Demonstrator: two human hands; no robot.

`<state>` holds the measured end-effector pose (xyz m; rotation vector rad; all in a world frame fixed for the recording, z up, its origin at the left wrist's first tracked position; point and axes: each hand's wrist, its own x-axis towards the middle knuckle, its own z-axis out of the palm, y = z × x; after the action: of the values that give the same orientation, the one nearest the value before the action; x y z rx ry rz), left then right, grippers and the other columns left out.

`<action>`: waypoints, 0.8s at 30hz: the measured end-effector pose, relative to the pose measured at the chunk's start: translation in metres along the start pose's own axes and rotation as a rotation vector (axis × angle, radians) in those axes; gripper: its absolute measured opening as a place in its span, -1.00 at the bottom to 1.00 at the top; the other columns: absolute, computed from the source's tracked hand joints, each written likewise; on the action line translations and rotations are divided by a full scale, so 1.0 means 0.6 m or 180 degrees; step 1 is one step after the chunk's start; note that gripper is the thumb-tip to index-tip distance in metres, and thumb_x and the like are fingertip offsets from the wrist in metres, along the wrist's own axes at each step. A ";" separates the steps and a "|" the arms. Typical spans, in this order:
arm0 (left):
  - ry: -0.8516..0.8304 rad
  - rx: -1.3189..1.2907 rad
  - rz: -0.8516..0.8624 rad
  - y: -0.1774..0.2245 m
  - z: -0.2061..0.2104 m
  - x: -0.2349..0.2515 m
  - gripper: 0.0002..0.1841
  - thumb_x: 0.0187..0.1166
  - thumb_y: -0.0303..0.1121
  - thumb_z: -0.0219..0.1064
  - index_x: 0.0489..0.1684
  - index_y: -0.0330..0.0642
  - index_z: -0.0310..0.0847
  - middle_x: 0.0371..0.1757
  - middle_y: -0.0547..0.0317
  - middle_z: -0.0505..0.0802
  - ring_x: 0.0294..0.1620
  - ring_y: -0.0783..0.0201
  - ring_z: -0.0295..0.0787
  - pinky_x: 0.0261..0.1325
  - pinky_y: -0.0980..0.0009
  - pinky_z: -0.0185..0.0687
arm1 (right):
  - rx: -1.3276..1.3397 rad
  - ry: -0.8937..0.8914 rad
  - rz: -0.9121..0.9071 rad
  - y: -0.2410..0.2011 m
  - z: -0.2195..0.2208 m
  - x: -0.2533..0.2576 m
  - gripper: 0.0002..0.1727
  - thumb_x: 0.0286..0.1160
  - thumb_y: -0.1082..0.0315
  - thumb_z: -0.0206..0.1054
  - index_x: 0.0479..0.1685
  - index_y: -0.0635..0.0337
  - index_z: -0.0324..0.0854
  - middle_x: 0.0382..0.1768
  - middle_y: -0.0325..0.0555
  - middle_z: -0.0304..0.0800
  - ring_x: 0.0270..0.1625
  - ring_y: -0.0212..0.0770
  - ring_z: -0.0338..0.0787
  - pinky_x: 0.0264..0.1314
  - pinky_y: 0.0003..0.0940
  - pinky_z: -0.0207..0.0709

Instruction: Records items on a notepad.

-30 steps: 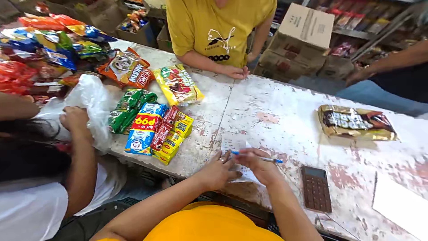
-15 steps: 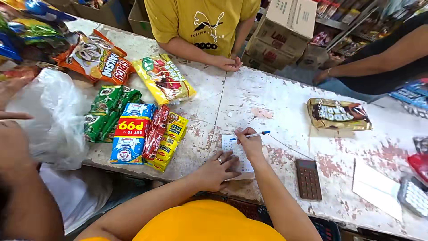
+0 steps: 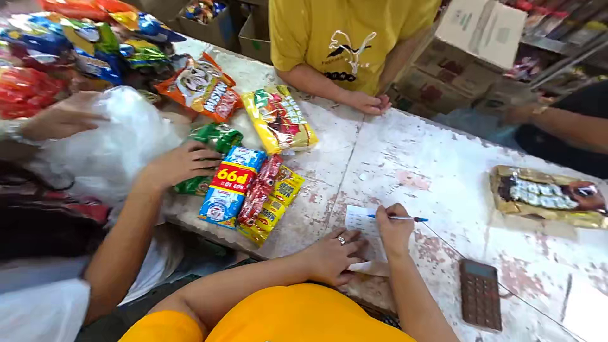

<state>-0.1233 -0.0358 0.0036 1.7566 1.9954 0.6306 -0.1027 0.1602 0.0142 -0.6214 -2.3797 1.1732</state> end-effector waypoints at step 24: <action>0.0108 0.0073 0.0377 -0.002 0.007 0.002 -0.53 0.69 -0.33 0.16 0.57 -0.21 0.55 0.70 -0.09 0.53 0.81 -0.14 0.25 0.82 -0.09 0.04 | 0.0237 -0.0149 0.0483 -0.009 -0.021 -0.002 -0.74 0.52 0.44 0.35 -0.54 0.29 0.47 -0.63 -0.25 0.47 -0.55 -0.39 0.50 -0.37 -0.41 0.44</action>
<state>-0.1218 -0.0347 -0.0006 1.9007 1.9390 0.6822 -0.0958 0.1646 0.0252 -0.7690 -2.3494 1.3473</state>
